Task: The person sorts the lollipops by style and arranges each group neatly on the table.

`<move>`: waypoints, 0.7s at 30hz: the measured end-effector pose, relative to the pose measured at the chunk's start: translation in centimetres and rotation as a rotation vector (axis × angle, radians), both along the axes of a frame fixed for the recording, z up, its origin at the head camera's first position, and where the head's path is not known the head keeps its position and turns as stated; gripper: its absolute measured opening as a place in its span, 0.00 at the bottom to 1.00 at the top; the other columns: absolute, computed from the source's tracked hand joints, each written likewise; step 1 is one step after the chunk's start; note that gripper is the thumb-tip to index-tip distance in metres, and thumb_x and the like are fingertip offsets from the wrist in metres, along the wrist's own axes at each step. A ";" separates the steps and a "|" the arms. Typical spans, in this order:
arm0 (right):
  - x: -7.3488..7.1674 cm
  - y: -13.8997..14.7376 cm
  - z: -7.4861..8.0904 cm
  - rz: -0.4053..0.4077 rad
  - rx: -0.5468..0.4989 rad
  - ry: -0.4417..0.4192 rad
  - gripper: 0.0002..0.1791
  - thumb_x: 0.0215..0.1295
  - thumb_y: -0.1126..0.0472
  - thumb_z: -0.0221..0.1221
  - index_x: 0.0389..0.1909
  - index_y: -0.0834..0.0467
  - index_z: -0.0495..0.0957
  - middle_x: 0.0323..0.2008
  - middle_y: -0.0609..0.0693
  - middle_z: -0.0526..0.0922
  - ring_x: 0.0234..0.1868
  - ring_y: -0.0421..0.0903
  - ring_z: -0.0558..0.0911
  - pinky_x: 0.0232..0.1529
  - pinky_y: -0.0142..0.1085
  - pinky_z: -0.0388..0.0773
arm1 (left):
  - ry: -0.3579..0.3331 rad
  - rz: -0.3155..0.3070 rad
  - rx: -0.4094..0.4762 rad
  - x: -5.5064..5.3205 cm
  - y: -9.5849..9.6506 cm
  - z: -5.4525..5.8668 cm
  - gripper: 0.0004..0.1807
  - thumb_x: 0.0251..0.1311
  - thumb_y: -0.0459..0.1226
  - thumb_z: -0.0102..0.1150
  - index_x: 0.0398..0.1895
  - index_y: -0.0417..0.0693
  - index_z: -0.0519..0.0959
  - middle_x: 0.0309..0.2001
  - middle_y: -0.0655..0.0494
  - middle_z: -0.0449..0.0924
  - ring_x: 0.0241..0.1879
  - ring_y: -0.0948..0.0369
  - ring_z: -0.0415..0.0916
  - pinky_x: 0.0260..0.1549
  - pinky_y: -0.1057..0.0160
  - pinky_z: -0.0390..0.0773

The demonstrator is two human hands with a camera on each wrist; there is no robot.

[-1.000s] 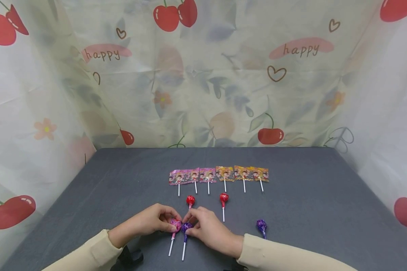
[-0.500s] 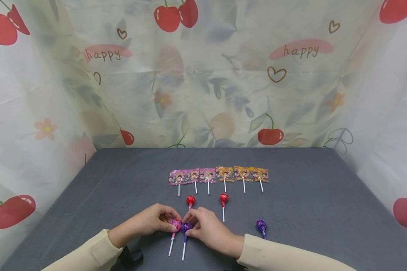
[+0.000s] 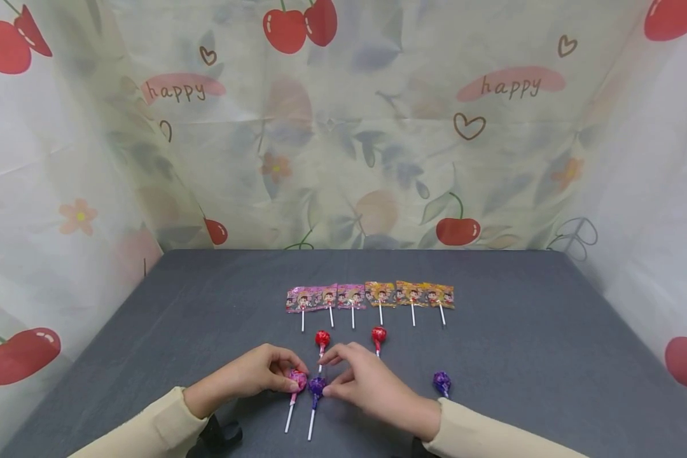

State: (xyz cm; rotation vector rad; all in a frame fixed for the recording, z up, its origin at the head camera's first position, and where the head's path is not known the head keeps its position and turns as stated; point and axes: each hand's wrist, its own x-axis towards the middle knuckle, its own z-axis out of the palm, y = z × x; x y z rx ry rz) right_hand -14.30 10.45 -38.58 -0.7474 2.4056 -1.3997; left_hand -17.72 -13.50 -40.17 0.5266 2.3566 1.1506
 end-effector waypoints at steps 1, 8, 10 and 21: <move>0.1 0.4 0.4 -0.001 -0.018 -0.010 0.19 0.59 0.65 0.66 0.50 0.61 0.75 0.52 0.61 0.76 0.41 0.49 0.85 0.39 0.29 0.81 | 0.001 0.000 0.001 0.0 0.0 0.0 0.10 0.53 0.36 0.71 0.39 0.46 0.84 0.21 0.60 0.73 0.21 0.65 0.66 0.19 0.68 0.63; 0.5 4.0 3.3 -0.013 -0.103 -0.001 0.22 0.63 0.61 0.64 0.56 0.57 0.72 0.57 0.60 0.75 0.53 0.58 0.81 0.46 0.34 0.81 | 0.009 -0.008 -0.005 -0.1 -0.1 -0.1 0.10 0.52 0.37 0.71 0.39 0.48 0.85 0.21 0.61 0.72 0.21 0.66 0.66 0.20 0.69 0.63; 0.5 5.1 3.8 -0.025 -0.117 0.033 0.23 0.64 0.59 0.63 0.58 0.57 0.71 0.58 0.59 0.76 0.56 0.56 0.79 0.49 0.36 0.80 | 0.015 -0.010 -0.005 -0.1 -0.1 -0.2 0.10 0.52 0.36 0.71 0.38 0.48 0.85 0.21 0.61 0.73 0.22 0.67 0.66 0.20 0.69 0.63; -0.9 11.1 1.2 -0.206 -0.029 0.284 0.28 0.64 0.60 0.63 0.64 0.53 0.69 0.62 0.54 0.74 0.59 0.26 0.73 0.56 0.22 0.71 | 0.017 -0.012 0.021 0.0 -0.1 0.0 0.10 0.52 0.35 0.71 0.38 0.46 0.85 0.22 0.60 0.73 0.23 0.65 0.66 0.20 0.69 0.64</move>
